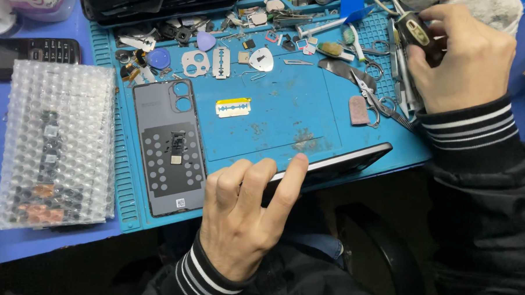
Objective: Disassembling a smartphone using a screwdriver and a prying tool at a workbench.
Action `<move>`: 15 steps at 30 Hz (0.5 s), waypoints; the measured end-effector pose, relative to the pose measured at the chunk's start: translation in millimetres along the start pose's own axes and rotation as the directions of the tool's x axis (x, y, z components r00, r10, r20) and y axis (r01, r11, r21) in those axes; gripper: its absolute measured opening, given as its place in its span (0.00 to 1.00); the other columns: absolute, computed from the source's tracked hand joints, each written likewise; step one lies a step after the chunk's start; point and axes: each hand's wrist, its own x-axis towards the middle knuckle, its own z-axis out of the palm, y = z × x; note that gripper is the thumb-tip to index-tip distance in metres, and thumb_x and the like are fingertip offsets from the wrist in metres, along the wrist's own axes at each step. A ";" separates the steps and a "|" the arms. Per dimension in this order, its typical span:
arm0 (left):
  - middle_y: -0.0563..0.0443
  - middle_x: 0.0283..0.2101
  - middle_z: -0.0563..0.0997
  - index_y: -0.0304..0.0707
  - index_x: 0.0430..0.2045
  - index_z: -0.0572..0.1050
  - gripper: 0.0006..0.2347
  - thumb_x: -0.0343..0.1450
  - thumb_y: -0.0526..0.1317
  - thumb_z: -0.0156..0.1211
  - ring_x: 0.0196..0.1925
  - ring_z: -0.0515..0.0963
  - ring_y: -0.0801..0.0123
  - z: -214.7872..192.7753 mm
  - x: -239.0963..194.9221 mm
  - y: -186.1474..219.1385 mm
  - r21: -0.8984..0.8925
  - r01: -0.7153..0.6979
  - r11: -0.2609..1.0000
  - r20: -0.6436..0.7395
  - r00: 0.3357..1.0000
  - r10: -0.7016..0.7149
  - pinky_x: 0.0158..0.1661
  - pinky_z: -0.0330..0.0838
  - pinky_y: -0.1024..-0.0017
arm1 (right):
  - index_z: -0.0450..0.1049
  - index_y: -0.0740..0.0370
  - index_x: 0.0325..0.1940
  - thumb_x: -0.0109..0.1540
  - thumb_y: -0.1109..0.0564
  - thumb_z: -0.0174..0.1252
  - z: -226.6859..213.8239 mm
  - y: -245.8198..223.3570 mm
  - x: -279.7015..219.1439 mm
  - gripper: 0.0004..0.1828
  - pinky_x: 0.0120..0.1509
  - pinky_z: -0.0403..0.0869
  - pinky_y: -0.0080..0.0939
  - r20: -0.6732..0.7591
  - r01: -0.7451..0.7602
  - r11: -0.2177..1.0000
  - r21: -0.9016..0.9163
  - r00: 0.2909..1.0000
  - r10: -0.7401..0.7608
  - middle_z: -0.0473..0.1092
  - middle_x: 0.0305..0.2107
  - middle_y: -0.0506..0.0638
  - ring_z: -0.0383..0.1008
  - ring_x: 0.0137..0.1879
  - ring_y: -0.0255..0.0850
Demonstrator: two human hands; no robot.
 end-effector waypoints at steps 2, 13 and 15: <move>0.50 0.46 0.70 0.45 0.53 0.77 0.18 0.68 0.33 0.68 0.46 0.67 0.64 -0.6 0.4 0.6 0.035 -0.021 0.999 -0.011 1.000 0.022 0.47 0.64 0.66 | 0.82 0.76 0.65 0.65 0.75 0.79 -1.2 0.4 7.8 0.24 0.50 0.79 0.38 -0.018 0.040 0.996 0.081 0.999 -0.038 0.83 0.45 0.60 0.84 0.46 0.46; 0.51 0.45 0.71 0.46 0.52 0.77 0.17 0.68 0.34 0.69 0.47 0.67 0.64 1.9 0.1 -1.9 0.023 -0.024 0.999 -0.010 1.000 0.025 0.48 0.64 0.66 | 0.60 0.91 0.71 0.94 0.79 0.60 -16.7 42.2 -34.6 0.13 0.43 0.74 0.44 0.056 -0.278 0.785 0.554 0.953 0.299 0.67 0.51 0.77 0.76 0.44 0.57; 0.51 0.45 0.71 0.45 0.52 0.77 0.17 0.69 0.35 0.71 0.47 0.68 0.65 1.5 0.3 -3.5 0.018 -0.019 1.000 -0.017 1.000 0.019 0.48 0.63 0.66 | 0.61 0.92 0.74 0.92 0.80 0.57 -31.6 20.4 -20.7 0.12 0.44 0.75 0.44 0.081 -0.277 0.779 0.562 0.956 0.281 0.68 0.53 0.77 0.76 0.45 0.59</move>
